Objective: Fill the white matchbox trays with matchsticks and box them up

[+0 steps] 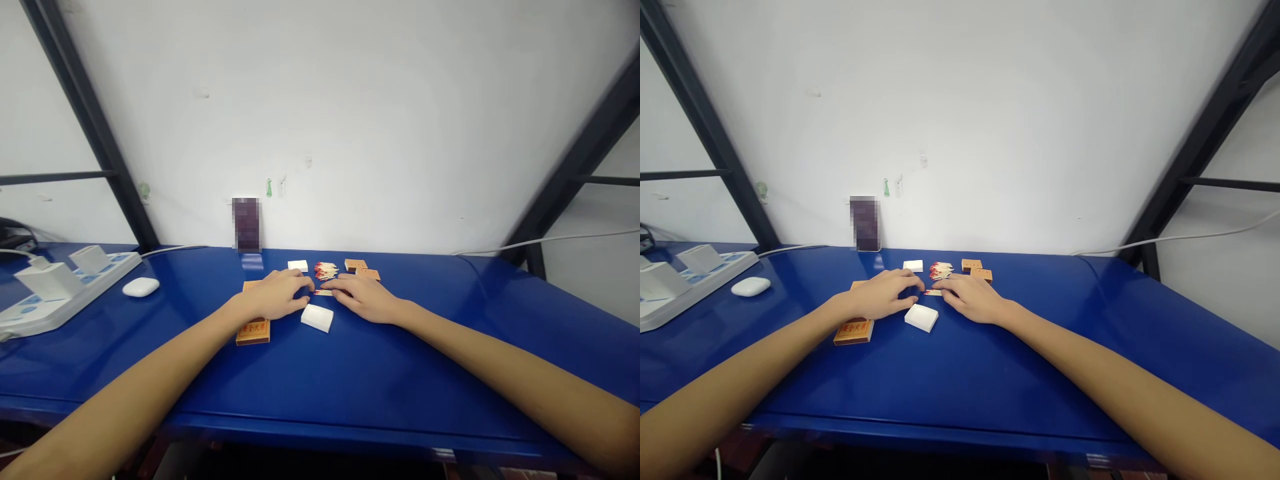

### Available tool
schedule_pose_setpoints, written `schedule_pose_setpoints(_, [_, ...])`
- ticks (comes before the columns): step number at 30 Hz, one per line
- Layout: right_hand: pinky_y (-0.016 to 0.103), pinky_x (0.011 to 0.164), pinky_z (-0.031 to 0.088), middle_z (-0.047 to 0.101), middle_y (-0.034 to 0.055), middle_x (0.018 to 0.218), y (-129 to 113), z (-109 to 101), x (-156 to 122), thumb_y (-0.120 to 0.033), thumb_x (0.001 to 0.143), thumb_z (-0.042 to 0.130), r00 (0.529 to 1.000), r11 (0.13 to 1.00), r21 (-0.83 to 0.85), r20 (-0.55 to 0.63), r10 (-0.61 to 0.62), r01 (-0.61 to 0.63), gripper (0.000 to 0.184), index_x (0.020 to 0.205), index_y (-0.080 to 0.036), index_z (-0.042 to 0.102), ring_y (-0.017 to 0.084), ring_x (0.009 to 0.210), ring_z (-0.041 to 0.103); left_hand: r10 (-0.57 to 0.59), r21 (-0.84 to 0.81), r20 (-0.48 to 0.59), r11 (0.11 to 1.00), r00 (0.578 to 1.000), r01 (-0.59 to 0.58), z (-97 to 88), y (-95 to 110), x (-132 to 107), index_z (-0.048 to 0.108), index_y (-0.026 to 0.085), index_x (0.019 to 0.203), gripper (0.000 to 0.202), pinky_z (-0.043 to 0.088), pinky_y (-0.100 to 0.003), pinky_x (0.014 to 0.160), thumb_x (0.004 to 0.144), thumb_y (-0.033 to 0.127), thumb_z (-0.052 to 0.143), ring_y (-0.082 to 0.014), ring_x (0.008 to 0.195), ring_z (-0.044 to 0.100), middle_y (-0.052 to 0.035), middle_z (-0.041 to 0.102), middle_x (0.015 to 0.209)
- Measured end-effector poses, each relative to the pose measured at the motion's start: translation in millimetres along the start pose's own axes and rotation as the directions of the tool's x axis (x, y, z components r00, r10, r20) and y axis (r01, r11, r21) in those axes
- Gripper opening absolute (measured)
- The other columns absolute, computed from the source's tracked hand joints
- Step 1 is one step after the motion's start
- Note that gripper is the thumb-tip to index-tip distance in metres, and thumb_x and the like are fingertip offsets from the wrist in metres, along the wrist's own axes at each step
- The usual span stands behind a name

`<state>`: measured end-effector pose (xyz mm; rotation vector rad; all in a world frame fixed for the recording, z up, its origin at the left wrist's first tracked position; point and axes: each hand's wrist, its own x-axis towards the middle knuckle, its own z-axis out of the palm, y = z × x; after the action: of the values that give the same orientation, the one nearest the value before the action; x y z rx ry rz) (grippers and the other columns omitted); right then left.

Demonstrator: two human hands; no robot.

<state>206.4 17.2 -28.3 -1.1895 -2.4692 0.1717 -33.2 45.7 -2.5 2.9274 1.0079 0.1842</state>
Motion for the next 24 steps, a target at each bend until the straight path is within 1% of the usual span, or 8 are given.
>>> schedule_pose_setpoints(2, [0.035,0.085,0.045,0.068,0.0073,0.111,2.2,2.4,-0.6,-0.017,0.093,0.041,0.997,0.999,0.023,-0.067,0.037,-0.035,0.03,0.114,-0.021,0.063,0.022,0.099,0.062,0.002,0.005,-0.002,1.0,1.0,-0.002,-0.5,0.8,0.0,0.059,0.024,0.118,0.03,0.043,-0.037,0.086,0.096,0.036,0.042,-0.0239,0.099,0.058,-0.0076,0.059,0.111])
schedule_pose_setpoints(4, [0.033,0.08,0.045,0.067,0.0062,0.101,4.3,4.4,-1.0,-0.013,0.09,0.041,0.99,0.998,0.022,-0.128,0.064,-0.061,0.026,0.106,-0.019,0.061,0.02,0.09,0.061,0.006,0.01,-0.006,1.0,1.0,-0.006,-0.5,1.0,0.0,0.059,0.023,0.118,0.03,0.043,-0.037,0.086,0.097,0.035,0.041,-0.0232,0.097,0.059,-0.0076,0.06,0.109])
schedule_pose_setpoints(6, [0.031,0.075,0.044,0.065,0.0048,0.094,5.5,5.2,-1.3,-0.01,0.087,0.041,0.987,0.999,0.02,-0.153,0.048,-0.046,0.024,0.101,-0.019,0.058,0.019,0.084,0.059,0.01,0.019,-0.01,1.0,1.0,-0.01,-0.1,0.6,0.0,0.059,0.023,0.118,0.03,0.043,-0.037,0.085,0.097,0.034,0.04,-0.0225,0.094,0.059,-0.0075,0.06,0.109])
schedule_pose_setpoints(10, [0.028,0.072,0.042,0.062,0.003,0.089,4.9,5.0,-1.5,-0.007,0.085,0.039,0.988,0.998,0.056,-0.15,0.026,-0.018,0.023,0.097,-0.02,0.054,0.017,0.079,0.056,0.011,0.014,-0.013,1.0,1.0,-0.011,0.6,0.7,-0.1,0.06,0.023,0.118,0.03,0.044,-0.035,0.082,0.097,0.032,0.04,-0.0213,0.092,0.06,-0.0073,0.06,0.109])
schedule_pose_setpoints(13, [0.028,0.069,0.04,0.061,0.0021,0.084,3.4,4.8,-1.6,-0.01,0.089,0.036,0.989,0.998,0.057,-0.143,0.037,-0.029,0.02,0.093,-0.02,0.054,0.016,0.074,0.054,-0.003,0.018,0.0,1.0,1.0,0.003,-0.2,2.5,-0.5,0.059,0.022,0.119,0.031,0.045,-0.035,0.082,0.097,0.031,0.039,-0.0217,0.092,0.06,-0.0081,0.059,0.109])
schedule_pose_setpoints(16, [0.028,0.069,0.04,0.061,0.0021,0.084,2.5,4.5,-1.7,-0.011,0.091,0.035,0.99,0.998,0.057,-0.134,0.031,-0.023,0.02,0.092,-0.02,0.054,0.016,0.073,0.054,-0.013,0.014,0.014,1.0,1.0,0.013,-1.0,3.9,-0.9,0.059,0.021,0.12,0.032,0.046,-0.036,0.083,0.097,0.03,0.039,-0.0221,0.092,0.06,-0.0087,0.059,0.11])
schedule_pose_setpoints(20, [0.029,0.072,0.042,0.062,0.0027,0.088,2.8,4.0,-1.9,-0.008,0.087,0.036,0.992,0.997,0.083,-0.125,0.016,-0.006,0.024,0.096,-0.02,0.055,0.017,0.077,0.056,-0.01,-0.018,0.009,1.0,1.0,0.01,-0.2,2.8,-0.7,0.06,0.019,0.118,0.031,0.046,-0.034,0.084,0.097,0.028,0.039,-0.022,0.095,0.06,-0.0092,0.059,0.11])
schedule_pose_setpoints(24, [0.029,0.074,0.043,0.063,0.0026,0.089,3.6,4.2,-2.2,-0.004,0.083,0.037,0.992,0.996,0.093,-0.124,0.004,0.007,0.028,0.098,-0.02,0.055,0.017,0.079,0.057,-0.002,-0.013,-0.004,1.0,1.0,0.002,1.9,0.8,-0.1,0.06,0.019,0.116,0.031,0.046,-0.034,0.083,0.096,0.025,0.037,-0.0219,0.093,0.061,-0.0093,0.06,0.109])
